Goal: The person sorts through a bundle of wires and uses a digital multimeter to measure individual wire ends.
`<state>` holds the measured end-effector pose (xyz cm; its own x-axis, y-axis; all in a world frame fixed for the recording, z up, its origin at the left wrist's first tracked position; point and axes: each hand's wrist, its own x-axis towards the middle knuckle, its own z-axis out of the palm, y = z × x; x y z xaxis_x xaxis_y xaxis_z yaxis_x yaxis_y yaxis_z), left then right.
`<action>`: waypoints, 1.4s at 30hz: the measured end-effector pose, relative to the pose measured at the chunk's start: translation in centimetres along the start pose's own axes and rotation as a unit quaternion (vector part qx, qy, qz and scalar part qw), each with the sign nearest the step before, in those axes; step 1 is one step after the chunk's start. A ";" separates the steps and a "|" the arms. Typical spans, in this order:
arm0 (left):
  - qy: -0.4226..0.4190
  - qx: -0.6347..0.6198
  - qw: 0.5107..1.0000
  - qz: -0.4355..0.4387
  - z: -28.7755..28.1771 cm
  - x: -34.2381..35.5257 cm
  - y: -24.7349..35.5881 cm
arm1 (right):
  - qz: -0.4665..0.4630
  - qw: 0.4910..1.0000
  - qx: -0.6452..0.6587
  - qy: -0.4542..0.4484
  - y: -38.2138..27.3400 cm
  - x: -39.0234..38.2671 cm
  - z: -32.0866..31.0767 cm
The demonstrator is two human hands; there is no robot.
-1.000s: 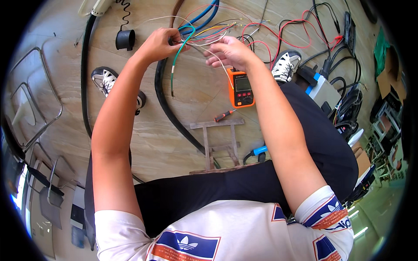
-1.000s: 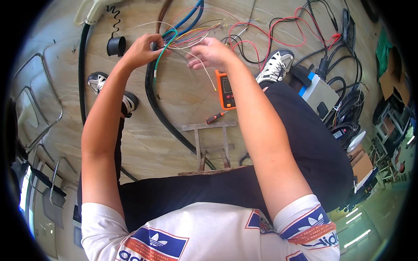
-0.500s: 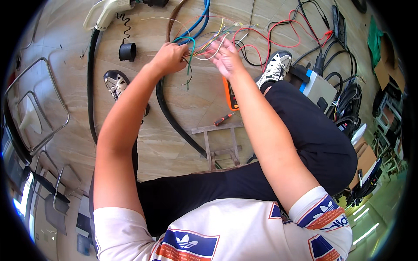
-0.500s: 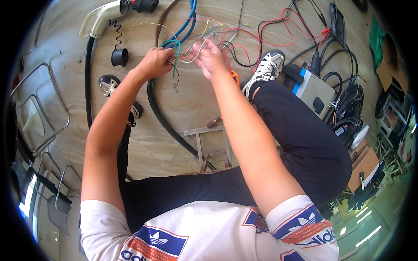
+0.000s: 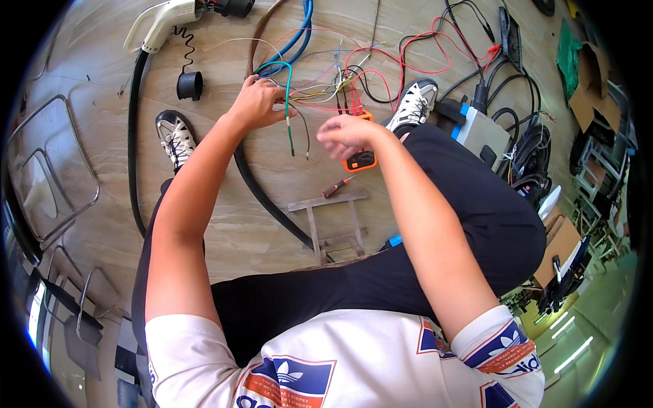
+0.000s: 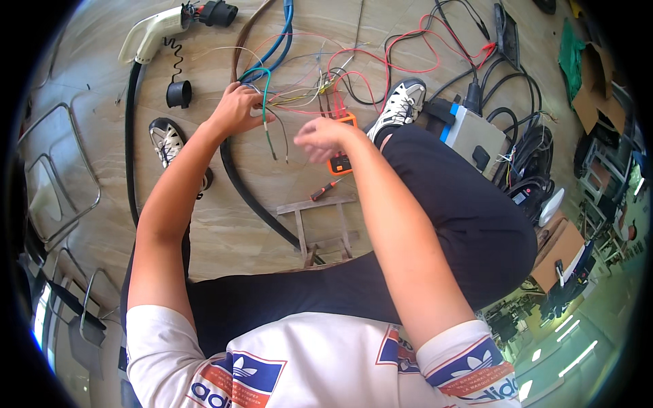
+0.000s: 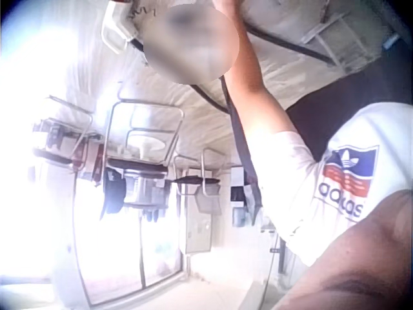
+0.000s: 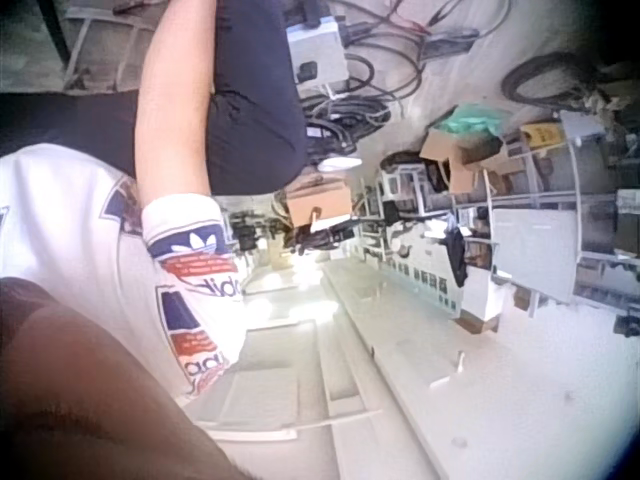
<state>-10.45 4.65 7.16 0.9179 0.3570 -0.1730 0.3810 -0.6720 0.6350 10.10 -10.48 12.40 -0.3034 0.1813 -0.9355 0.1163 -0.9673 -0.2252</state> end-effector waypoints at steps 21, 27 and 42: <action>-0.283 0.091 0.954 0.047 -2.4 -0.6 0.5 | -0.334 0.746 -0.523 0.244 -6.1 4.9 1.9; -0.285 0.134 0.949 0.017 -3.9 -1.2 0.1 | -0.431 0.705 -0.461 0.323 -6.8 5.3 -5.3; -0.233 0.026 0.968 0.085 -6.7 -1.4 5.3 | -0.239 0.945 0.122 0.189 -5.3 3.7 -6.7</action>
<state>-10.49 4.93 15.76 0.9139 -0.0850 -0.3969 0.2133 -0.7313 0.6479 14.70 -3.50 8.31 0.0987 0.6134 -0.7836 -0.1831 -0.7628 -0.6202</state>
